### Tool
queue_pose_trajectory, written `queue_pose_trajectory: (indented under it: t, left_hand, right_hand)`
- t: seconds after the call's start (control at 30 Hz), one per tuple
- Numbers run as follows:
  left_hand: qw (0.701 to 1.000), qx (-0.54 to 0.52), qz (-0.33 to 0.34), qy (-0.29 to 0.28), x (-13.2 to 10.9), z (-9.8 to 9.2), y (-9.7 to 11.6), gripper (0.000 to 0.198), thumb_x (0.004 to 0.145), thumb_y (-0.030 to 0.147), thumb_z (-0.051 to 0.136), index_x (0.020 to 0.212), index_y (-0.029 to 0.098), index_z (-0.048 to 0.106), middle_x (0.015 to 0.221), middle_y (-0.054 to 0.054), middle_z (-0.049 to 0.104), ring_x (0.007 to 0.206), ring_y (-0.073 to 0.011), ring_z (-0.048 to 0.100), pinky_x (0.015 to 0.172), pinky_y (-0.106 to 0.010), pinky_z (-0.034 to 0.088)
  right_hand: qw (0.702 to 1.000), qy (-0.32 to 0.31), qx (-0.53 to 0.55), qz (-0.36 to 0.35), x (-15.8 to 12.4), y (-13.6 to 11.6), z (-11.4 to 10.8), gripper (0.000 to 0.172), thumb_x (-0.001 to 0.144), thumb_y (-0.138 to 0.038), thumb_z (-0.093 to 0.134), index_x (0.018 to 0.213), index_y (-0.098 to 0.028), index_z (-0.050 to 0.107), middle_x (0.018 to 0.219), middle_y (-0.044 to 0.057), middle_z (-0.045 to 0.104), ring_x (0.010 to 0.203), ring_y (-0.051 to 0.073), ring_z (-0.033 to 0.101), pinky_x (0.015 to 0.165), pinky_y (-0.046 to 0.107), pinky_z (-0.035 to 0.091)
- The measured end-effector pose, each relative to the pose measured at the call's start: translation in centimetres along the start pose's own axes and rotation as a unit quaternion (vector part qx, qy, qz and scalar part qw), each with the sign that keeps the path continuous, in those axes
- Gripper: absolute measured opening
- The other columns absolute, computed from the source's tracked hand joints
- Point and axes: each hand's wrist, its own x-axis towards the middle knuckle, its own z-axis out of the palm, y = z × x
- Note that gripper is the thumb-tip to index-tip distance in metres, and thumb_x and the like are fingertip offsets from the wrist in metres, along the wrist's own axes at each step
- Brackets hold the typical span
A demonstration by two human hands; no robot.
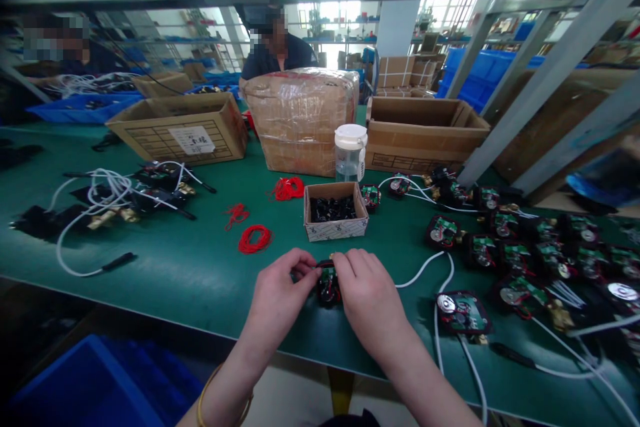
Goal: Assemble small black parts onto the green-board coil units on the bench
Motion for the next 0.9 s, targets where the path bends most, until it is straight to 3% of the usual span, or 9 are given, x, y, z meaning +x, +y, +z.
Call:
queue_pose_trajectory:
  t: [0.3,0.53,0.7,0.9]
  left_hand:
    - [0.999,0.022,-0.018,-0.02,0.5,-0.1,0.1,0.01,0.08,0.014,0.066,0.074,0.021,0.065,0.073,0.003,0.068,0.067,-0.0133,0.062,0.064,-0.025,0.045]
    - [0.999,0.004,-0.039,-0.017,0.6,0.1,0.1,0.014,0.081,0.017,0.067,0.093,0.022,0.072,0.073,0.002,0.067,0.066,-0.0148,0.062,0.065,-0.027,0.047]
    - [1.0,0.008,-0.019,-0.007,0.5,0.0,0.0,0.011,0.082,0.017,0.067,0.087,0.021,0.074,0.086,-0.002,0.067,0.076,-0.0167,0.065,0.074,-0.03,0.051]
    - [0.999,-0.014,-0.03,-0.017,0.6,0.2,0.1,0.01,0.082,0.015,0.064,0.087,0.021,0.071,0.09,-0.002,0.07,0.077,-0.0167,0.067,0.076,-0.031,0.051]
  right_hand:
    - [0.999,-0.021,-0.039,0.005,0.6,-0.3,-0.4,0.016,0.102,-0.014,0.046,0.105,-0.016,0.062,0.091,0.009,0.06,0.084,0.027,0.054,0.075,0.04,0.045]
    - [0.999,-0.02,-0.032,0.024,0.6,0.0,0.0,0.017,0.102,-0.014,0.045,0.099,-0.018,0.061,0.09,0.009,0.059,0.083,0.026,0.054,0.074,0.04,0.044]
    - [0.993,-0.015,0.081,0.087,0.7,0.3,0.2,0.016,0.101,-0.017,0.048,0.095,-0.021,0.062,0.091,0.007,0.06,0.085,0.025,0.058,0.078,0.038,0.047]
    - [0.963,0.012,0.222,0.153,0.5,1.1,0.6,0.018,0.101,-0.021,0.046,0.096,-0.022,0.064,0.095,0.005,0.063,0.089,0.022,0.063,0.08,0.036,0.05]
